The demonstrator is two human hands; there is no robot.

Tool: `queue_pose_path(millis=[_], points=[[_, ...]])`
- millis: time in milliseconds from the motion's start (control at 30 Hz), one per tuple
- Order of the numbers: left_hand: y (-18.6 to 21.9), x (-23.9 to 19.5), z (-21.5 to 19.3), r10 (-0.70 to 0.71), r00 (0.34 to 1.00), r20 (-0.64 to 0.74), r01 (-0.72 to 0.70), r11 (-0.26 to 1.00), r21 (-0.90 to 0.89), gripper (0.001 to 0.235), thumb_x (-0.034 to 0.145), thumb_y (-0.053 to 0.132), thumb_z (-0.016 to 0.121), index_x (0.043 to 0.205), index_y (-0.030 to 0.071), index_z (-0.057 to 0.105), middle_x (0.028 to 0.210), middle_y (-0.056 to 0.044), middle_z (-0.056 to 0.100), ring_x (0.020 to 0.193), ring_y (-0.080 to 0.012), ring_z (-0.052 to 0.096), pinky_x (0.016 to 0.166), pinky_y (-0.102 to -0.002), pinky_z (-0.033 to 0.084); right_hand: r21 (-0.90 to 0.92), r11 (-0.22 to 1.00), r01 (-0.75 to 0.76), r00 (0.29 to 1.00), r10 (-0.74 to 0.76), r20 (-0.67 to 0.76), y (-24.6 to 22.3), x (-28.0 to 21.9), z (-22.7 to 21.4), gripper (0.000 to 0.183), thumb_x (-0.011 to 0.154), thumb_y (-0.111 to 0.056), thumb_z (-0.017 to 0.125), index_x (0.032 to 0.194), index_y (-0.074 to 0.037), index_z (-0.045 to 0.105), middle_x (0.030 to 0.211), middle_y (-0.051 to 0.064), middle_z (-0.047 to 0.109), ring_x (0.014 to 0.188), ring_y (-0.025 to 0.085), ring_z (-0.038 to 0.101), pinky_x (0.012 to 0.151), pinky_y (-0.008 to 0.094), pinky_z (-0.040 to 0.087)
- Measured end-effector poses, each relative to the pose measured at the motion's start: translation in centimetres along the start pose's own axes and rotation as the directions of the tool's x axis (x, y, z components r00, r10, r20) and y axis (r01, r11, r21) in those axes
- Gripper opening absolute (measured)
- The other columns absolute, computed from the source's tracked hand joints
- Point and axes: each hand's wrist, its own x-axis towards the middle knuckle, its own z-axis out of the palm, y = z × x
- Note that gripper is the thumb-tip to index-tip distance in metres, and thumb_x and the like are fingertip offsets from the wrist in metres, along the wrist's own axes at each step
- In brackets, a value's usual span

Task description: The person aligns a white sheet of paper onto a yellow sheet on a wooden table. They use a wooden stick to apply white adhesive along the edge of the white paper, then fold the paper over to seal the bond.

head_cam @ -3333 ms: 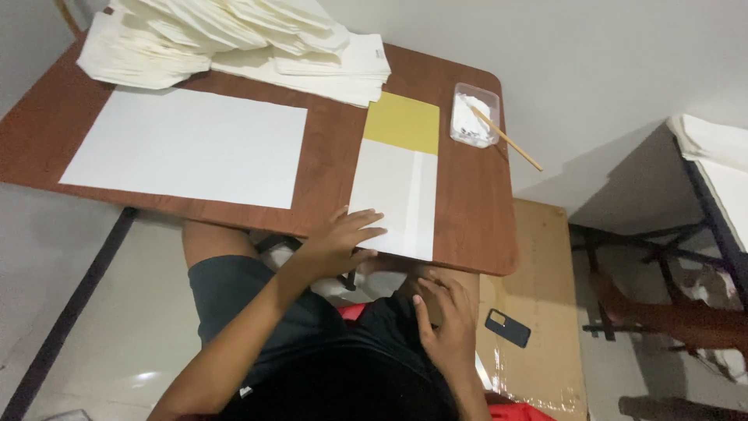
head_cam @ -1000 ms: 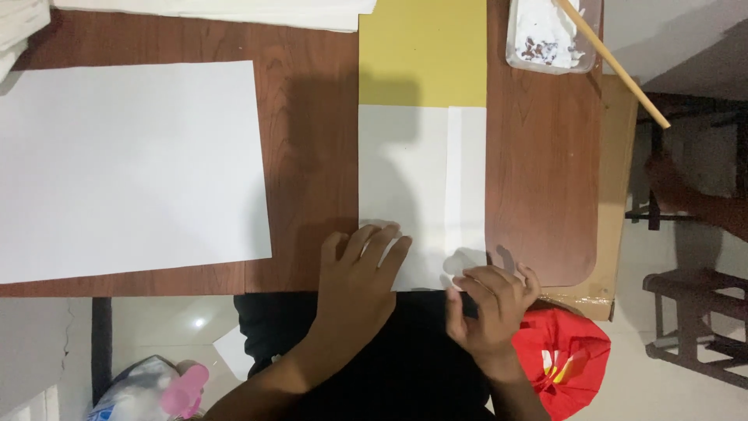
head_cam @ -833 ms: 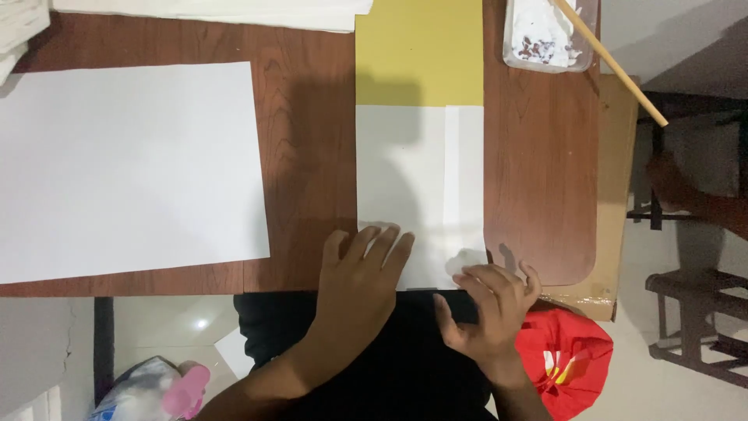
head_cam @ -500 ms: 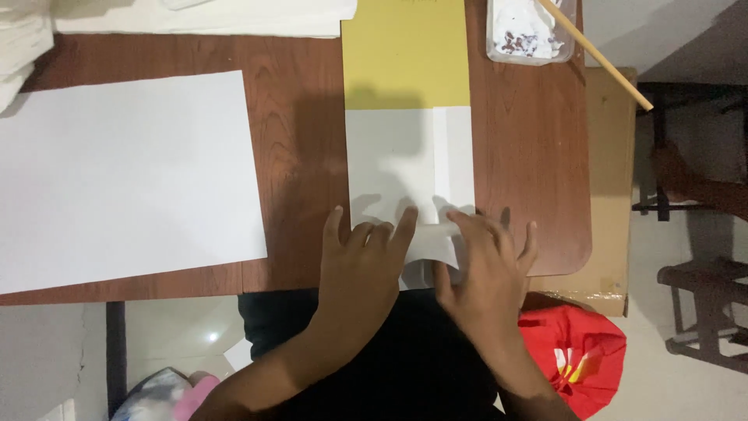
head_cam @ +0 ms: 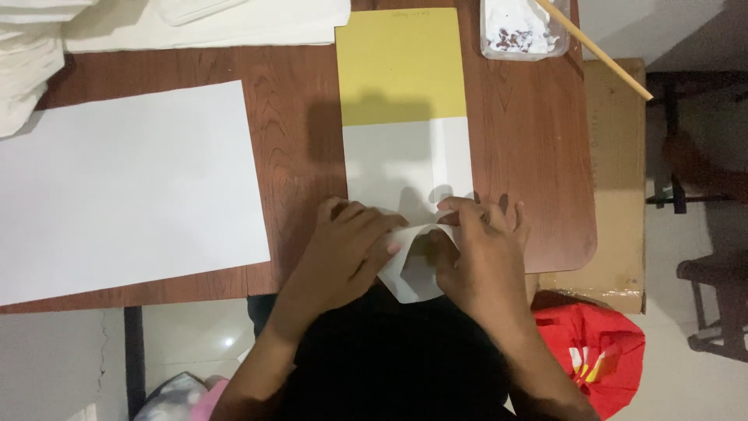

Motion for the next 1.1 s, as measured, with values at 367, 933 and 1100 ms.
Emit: queue_pose_path(millis=[367, 933, 1100], points=[[-2.8, 1.1, 4.7, 0.173, 0.950, -0.259, -0.052, 0.907, 0.417, 0.035, 0.110, 0.037, 0.043, 0.106, 0.015, 0.071, 0.075, -0.004, 0.065, 0.081, -0.0218, 0.063, 0.099, -0.052, 0.034, 0.236, 0.966, -0.104, 0.972, 0.048, 0.231, -0.1, 1.3, -1.6, 0.052, 0.075, -0.014, 0.084, 0.124, -0.009, 0.067, 0.099, 0.020, 0.077, 0.106, 0.042, 0.066, 0.102, 0.062, 0.038], [-1.6, 4.2, 3.2, 0.122, 0.978, -0.172, -0.075, 0.964, 0.257, 0.014, 0.105, 0.013, 0.051, 0.105, 0.005, 0.063, 0.061, -0.007, 0.059, 0.052, -0.0195, 0.062, 0.056, -0.032, 0.051, 0.034, 0.985, 0.172, 0.983, -0.169, -0.077, 5.7, 0.1, 3.9, 0.011, 0.101, -0.021, 0.068, 0.092, -0.014, 0.069, 0.073, 0.001, 0.058, 0.074, 0.023, 0.060, 0.074, 0.036, 0.041], [-1.2, 4.9, 2.7, 0.109, 0.969, -0.221, -0.058, 0.973, 0.226, 0.015, 0.107, 0.010, 0.049, 0.105, 0.002, 0.061, 0.061, -0.011, 0.058, 0.050, -0.0210, 0.059, 0.051, -0.031, 0.050, -0.093, 0.985, 0.145, 0.982, -0.155, -0.109, 5.4, 0.3, 4.7, 0.013, 0.100, -0.020, 0.072, 0.092, -0.011, 0.068, 0.074, 0.004, 0.059, 0.074, 0.025, 0.061, 0.074, 0.037, 0.040]])
